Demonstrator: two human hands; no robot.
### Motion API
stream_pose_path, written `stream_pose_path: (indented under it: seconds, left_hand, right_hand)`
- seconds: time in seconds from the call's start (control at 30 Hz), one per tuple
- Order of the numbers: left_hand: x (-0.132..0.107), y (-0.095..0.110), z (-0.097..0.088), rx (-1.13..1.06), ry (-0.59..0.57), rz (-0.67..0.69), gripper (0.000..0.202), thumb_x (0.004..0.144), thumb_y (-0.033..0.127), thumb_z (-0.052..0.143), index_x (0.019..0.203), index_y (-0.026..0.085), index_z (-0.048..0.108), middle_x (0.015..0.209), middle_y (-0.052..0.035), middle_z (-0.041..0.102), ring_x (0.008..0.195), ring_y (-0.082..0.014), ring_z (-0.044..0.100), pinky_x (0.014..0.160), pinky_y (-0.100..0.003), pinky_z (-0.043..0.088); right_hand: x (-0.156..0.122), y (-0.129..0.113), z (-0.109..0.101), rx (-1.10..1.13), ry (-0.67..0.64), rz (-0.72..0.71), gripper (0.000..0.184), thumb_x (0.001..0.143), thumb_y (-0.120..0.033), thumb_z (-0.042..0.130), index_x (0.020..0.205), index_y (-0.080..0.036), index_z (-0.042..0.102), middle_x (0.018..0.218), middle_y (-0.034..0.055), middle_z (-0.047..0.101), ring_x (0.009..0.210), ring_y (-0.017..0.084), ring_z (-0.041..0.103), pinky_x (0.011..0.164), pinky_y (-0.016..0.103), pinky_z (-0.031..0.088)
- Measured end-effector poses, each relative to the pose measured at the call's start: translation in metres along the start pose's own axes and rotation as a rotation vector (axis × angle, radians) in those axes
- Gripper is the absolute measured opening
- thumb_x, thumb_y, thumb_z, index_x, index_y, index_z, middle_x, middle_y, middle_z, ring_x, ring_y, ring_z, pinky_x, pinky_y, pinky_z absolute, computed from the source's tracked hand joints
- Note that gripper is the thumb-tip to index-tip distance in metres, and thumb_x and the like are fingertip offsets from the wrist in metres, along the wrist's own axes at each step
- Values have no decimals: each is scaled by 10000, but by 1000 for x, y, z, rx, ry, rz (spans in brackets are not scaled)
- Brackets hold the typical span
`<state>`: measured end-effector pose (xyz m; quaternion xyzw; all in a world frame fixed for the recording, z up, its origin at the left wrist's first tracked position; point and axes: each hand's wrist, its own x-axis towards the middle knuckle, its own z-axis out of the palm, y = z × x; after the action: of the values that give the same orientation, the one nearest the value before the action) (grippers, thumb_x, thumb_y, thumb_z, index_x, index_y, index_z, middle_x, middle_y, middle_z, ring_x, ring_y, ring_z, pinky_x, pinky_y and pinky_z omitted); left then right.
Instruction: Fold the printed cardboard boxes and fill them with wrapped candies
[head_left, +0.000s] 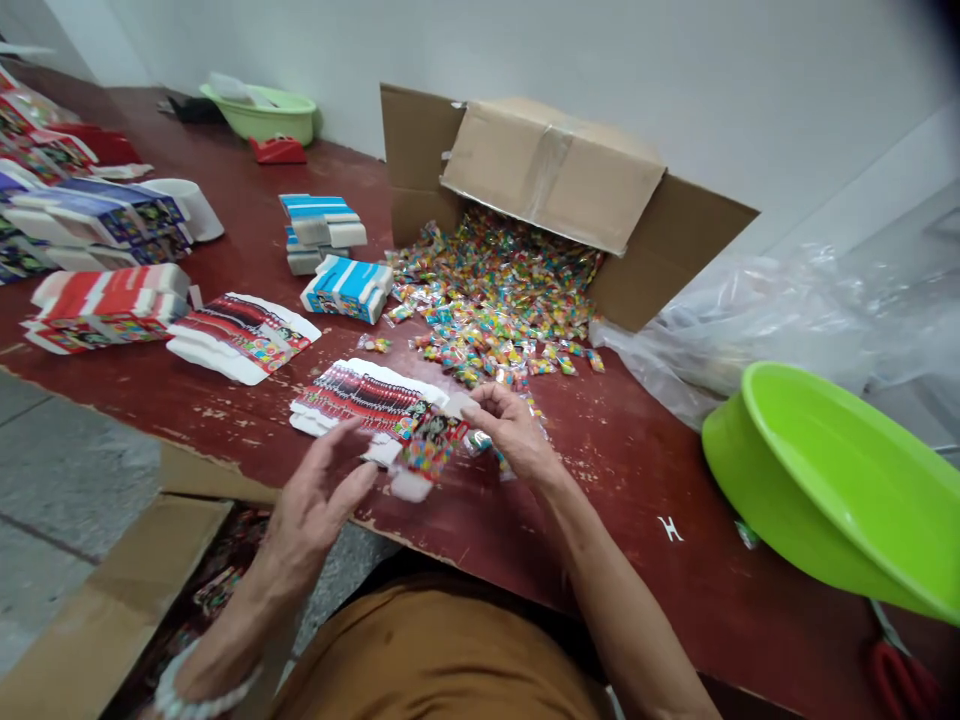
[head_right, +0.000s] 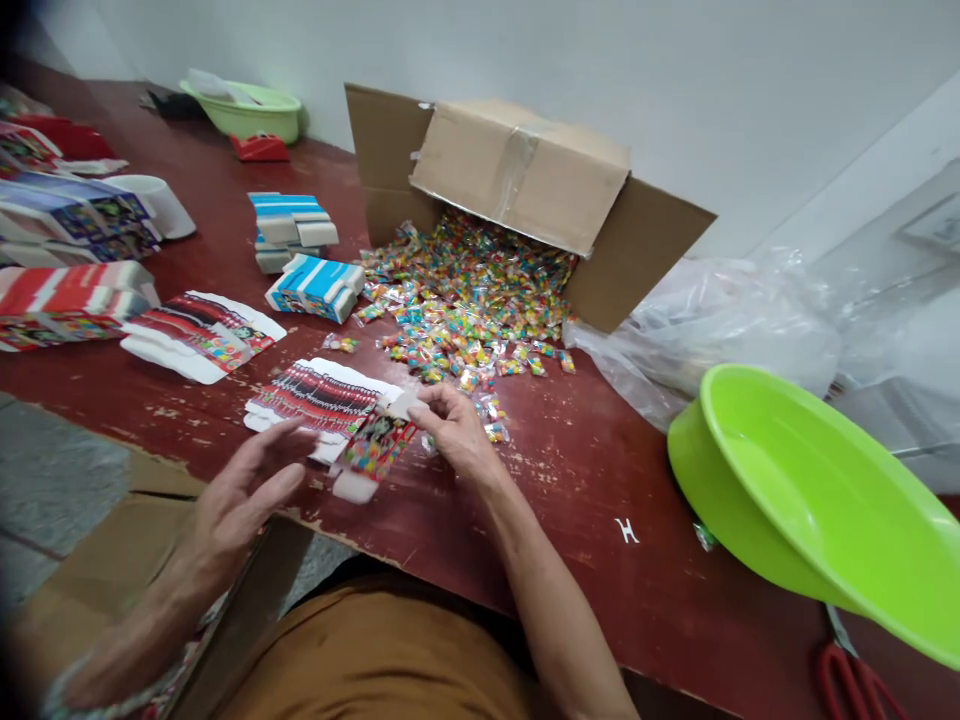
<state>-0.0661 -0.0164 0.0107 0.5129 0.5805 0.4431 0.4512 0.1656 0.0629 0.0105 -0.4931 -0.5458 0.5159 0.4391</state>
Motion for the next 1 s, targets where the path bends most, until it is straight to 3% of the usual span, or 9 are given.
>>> stream_pose_path:
  seconds: [0.13,0.17,0.23,0.4,0.53,0.63,0.7,0.87,1.0]
  left_hand:
    - [1,17,30,-418,-727,-300,527,768,560,729,1094,146,731,1074,-151,767,999,-321,718,898,-408,558]
    - [-2,19,36,-465,-831,-334,495,757,551,746,1009,125,752,978,-151,778,923,-305,733,877,-394,559]
    - [-11,19,45,-565,-879,-371,452,748,524,771,956,123,759,828,-111,768,784,-260,742,852,-380,560]
    - [-22,22,53,-652,-711,-408,403,700,421,848,975,151,731,684,-18,723,599,-199,729,815,-377,581]
    - [-20,27,55,-547,-595,-397,358,708,422,848,872,136,709,610,-31,719,511,-196,704,600,-310,587]
    - [-17,26,59,-531,-487,-407,339,738,414,830,885,148,679,640,-46,742,486,-204,696,519,-303,573]
    - [-16,24,62,-531,-426,-403,371,720,405,845,931,154,671,659,-45,751,506,-207,698,547,-323,588]
    - [-12,16,65,-365,-259,-224,484,721,407,847,1095,165,657,983,-74,788,943,-244,737,820,-310,594]
    - [-16,11,66,-363,-4,-68,657,708,403,855,1235,250,493,1002,-37,781,811,-209,754,709,-315,621]
  right_hand:
    - [-28,-23,-7,248,-290,-25,331,761,-461,787,862,-198,613,786,-30,631,698,108,564,690,239,474]
    - [-32,-26,-6,270,-323,-24,332,766,-463,792,863,-198,616,799,-27,634,711,108,565,697,238,476]
    - [-38,-26,-4,304,-350,-24,339,769,-468,800,872,-197,624,820,-22,639,732,110,568,703,238,477]
    - [-40,-24,-1,364,-330,-27,347,761,-467,817,909,-203,648,873,-11,651,782,117,589,755,248,491]
    - [-46,-24,-2,407,-285,-8,408,747,-448,832,1042,-228,656,956,4,661,843,126,619,805,259,507]
    - [-56,-20,0,448,-374,98,495,749,-438,828,1147,-230,621,863,-3,665,688,125,625,672,268,525]
    - [-63,-17,3,463,-438,195,416,795,-473,770,1079,-207,623,679,-34,625,513,119,567,527,261,484]
    - [-67,-16,9,191,-93,69,221,792,-379,727,794,-166,669,699,-12,641,578,99,547,564,230,448]
    - [-65,-15,11,103,29,65,206,792,-312,696,953,-188,666,760,-8,663,641,125,580,610,247,467]
